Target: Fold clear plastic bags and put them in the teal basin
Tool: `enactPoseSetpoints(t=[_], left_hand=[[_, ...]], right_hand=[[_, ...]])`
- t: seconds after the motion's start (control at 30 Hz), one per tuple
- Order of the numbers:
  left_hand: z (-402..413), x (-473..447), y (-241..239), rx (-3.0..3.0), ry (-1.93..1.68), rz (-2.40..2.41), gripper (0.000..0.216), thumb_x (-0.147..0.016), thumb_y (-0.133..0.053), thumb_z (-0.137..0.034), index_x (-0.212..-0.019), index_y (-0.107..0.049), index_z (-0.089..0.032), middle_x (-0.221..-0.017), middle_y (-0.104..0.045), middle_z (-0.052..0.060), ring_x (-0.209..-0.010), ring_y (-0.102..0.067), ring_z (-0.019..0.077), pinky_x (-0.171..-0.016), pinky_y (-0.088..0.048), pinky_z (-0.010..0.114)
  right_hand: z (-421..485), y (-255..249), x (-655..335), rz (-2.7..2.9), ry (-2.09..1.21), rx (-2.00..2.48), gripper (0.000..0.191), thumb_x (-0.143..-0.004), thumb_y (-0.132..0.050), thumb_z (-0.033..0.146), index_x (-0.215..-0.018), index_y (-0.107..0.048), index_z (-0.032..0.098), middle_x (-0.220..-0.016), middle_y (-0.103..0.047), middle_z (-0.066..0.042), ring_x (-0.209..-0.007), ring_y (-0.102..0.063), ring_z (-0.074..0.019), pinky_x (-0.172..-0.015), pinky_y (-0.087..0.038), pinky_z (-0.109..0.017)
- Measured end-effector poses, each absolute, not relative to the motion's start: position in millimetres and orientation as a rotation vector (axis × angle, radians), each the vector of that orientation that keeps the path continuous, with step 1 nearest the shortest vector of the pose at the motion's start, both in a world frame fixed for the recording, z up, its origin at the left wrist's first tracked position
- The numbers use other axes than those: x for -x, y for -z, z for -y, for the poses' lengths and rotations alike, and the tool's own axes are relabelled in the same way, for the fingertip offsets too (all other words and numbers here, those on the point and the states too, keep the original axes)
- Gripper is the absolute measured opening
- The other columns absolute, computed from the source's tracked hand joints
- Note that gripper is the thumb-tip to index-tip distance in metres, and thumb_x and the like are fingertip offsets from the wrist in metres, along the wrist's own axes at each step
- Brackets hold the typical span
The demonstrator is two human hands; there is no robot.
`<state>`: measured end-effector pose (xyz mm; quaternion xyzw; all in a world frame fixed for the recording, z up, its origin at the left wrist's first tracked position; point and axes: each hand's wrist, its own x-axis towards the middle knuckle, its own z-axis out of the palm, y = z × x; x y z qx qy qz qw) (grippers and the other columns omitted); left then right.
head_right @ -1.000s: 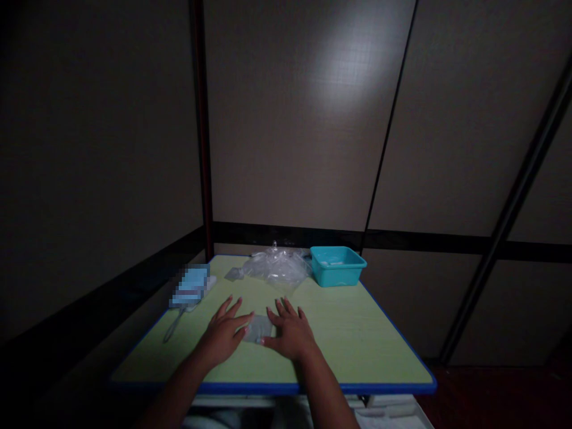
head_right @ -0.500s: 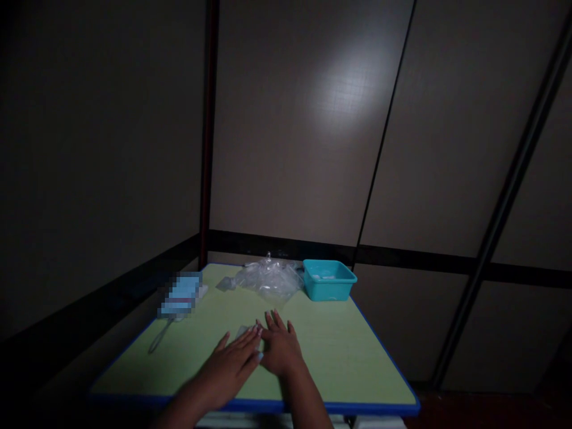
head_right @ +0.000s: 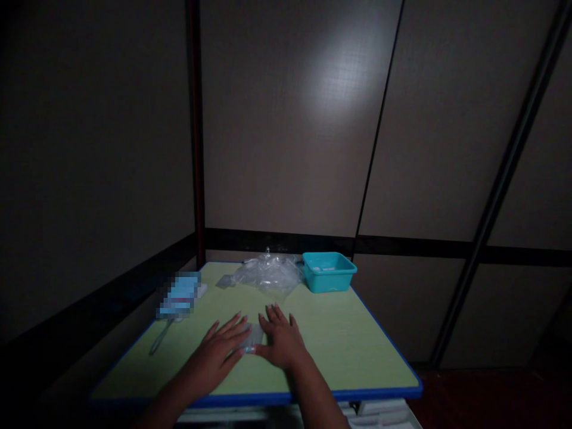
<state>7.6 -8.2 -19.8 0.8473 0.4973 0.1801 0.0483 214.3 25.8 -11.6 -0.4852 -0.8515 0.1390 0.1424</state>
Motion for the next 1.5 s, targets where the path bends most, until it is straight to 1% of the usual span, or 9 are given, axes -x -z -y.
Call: enactPoseSetpoints(t=[0.1,0.2,0.3,0.4,0.6,0.7,1.0,1.23,1.5], left_hand=[[11,-5,18,-2.589,-0.526,-1.387,0.039,-0.087,-0.039,-0.039,-0.127,-0.039,-0.041,-0.141,-0.032,-0.005,-0.132,-0.021,0.0165,-0.106,-0.013,0.046],[13,-3,17,-2.587,-0.488,-1.321,0.039,-0.087,-0.041,-0.042,-0.126,-0.039,-0.044,-0.141,-0.03,-0.005,-0.132,-0.021,0.0177,-0.106,-0.013,0.048],[15,-3,15,-2.578,-0.465,-1.287,0.038,-0.086,-0.041,-0.045,-0.124,-0.04,-0.046,-0.141,-0.031,-0.004,-0.131,-0.022,0.0187,-0.105,-0.013,0.049],[16,-4,14,-2.565,-0.463,-1.283,0.036,-0.086,-0.041,-0.047,-0.122,-0.042,-0.047,-0.141,-0.031,-0.004,-0.132,-0.021,0.0192,-0.105,-0.011,0.05],[17,-3,12,-2.55,-0.47,-1.273,0.038,-0.086,-0.041,-0.047,-0.124,-0.041,-0.044,-0.142,-0.029,-0.002,-0.132,-0.02,0.0202,-0.105,-0.009,0.051],[18,-2,13,-2.556,-0.492,-1.257,0.037,-0.087,-0.041,-0.046,-0.124,-0.041,-0.044,-0.142,-0.028,-0.002,-0.132,-0.02,0.02,-0.106,-0.011,0.049],[17,0,15,-2.547,-0.542,-1.244,0.037,-0.087,-0.043,-0.044,-0.124,-0.04,-0.044,-0.141,-0.029,-0.004,-0.131,-0.022,0.0203,-0.106,-0.014,0.047],[15,-1,16,-2.56,-0.524,-1.254,0.037,-0.087,-0.04,-0.045,-0.125,-0.038,-0.046,-0.141,-0.028,-0.002,-0.132,-0.021,0.0204,-0.105,-0.014,0.05],[16,-1,18,-2.574,-0.543,-1.262,0.035,-0.086,-0.044,-0.042,-0.122,-0.044,-0.043,-0.141,-0.031,-0.002,-0.131,-0.022,0.0209,-0.105,-0.014,0.05]], right_hand=[[-27,9,-219,2.096,-0.566,1.22,0.06,-0.079,-0.042,0.056,-0.128,-0.043,0.021,-0.14,-0.031,-0.01,-0.13,-0.021,-0.0246,-0.104,-0.017,-0.045],[-27,-2,-227,1.562,-1.02,1.173,0.052,-0.082,-0.035,0.052,-0.119,-0.047,0.018,-0.122,-0.051,-0.013,-0.116,-0.044,-0.0238,-0.093,-0.037,-0.043],[-25,-16,-235,1.127,-1.496,1.138,0.041,-0.082,-0.034,0.044,-0.115,-0.042,0.021,-0.111,-0.055,-0.011,-0.109,-0.049,-0.0232,-0.077,-0.047,-0.045],[-25,-23,-234,0.898,-1.689,1.101,0.03,-0.081,-0.037,0.039,-0.104,-0.044,0.022,-0.102,-0.057,-0.008,-0.108,-0.049,-0.0214,-0.073,-0.048,-0.046],[-35,-18,-209,0.663,-1.739,1.077,0.022,-0.08,-0.041,0.038,-0.092,-0.05,0.022,-0.077,-0.057,-0.002,-0.083,-0.055,-0.0177,-0.071,-0.047,-0.045],[-36,-19,-199,0.567,-1.698,1.109,0.02,-0.081,-0.042,0.036,-0.09,-0.051,0.021,-0.071,-0.055,-0.001,-0.072,-0.054,-0.0162,-0.068,-0.047,-0.043],[-12,-11,-200,0.641,-1.606,1.195,0.018,-0.075,-0.055,0.034,-0.085,-0.054,0.019,-0.069,-0.055,-0.002,-0.066,-0.057,-0.0158,-0.062,-0.05,-0.033],[2,-17,-210,0.637,-1.875,1.176,0.015,-0.078,-0.047,0.025,-0.085,-0.052,0.013,-0.068,-0.06,-0.007,-0.061,-0.062,-0.0147,-0.059,-0.052,-0.027],[-15,-15,-193,0.857,-1.723,1.303,0.017,-0.084,-0.04,0.028,-0.078,-0.049,0.014,-0.061,-0.059,-0.004,-0.045,-0.057,-0.0097,-0.049,-0.051,-0.022]])
